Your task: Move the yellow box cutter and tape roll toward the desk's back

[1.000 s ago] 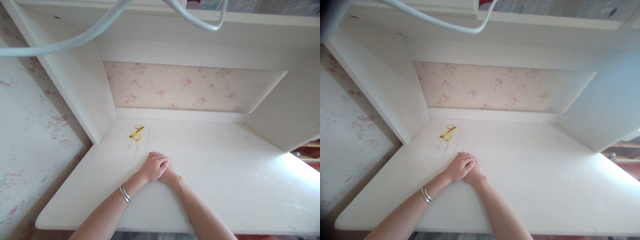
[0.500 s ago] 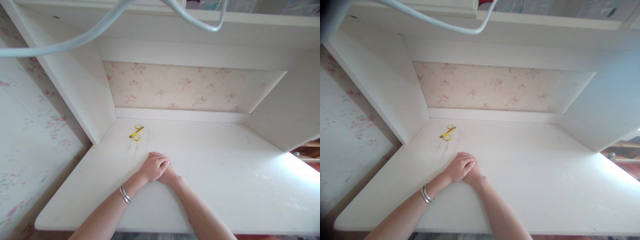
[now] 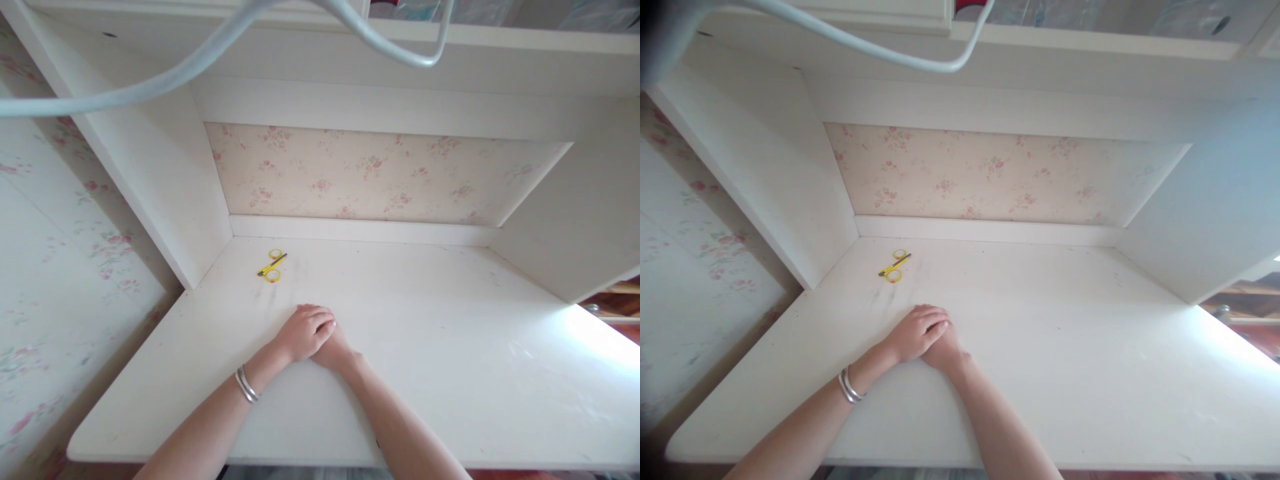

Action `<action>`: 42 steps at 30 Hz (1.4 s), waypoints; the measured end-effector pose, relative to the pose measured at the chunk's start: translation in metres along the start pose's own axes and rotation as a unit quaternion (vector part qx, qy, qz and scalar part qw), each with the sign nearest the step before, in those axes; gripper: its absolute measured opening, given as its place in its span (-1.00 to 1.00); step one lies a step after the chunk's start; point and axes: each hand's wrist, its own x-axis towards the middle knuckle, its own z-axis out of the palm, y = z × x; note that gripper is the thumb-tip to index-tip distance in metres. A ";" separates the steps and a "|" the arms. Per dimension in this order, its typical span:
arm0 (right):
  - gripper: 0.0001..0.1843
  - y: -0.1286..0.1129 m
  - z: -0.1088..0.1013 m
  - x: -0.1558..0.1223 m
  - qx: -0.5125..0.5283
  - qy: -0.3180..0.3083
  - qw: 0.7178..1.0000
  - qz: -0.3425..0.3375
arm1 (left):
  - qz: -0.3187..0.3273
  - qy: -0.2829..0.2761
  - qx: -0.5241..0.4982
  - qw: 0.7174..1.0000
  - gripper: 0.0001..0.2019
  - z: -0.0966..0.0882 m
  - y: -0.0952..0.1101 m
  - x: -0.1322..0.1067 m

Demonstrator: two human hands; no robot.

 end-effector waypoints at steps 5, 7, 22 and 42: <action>-0.63 0.007 -0.021 -0.002 0.017 -0.035 0.997 -0.071 | -0.051 0.084 0.051 0.994 -0.71 -0.033 -0.061 0.017; -0.63 0.005 -0.024 -0.001 0.022 -0.035 0.996 -0.077 | -0.084 0.088 0.098 0.988 -0.66 -0.051 -0.096 0.028; -0.64 0.004 -0.026 0.000 0.021 -0.029 0.997 -0.063 | -0.216 -0.083 0.088 0.969 -0.32 -0.075 -0.203 0.053; -0.50 0.047 -0.062 -0.016 0.082 -0.003 0.996 -0.043 | -0.249 0.027 0.065 0.966 -0.44 0.054 -0.045 0.014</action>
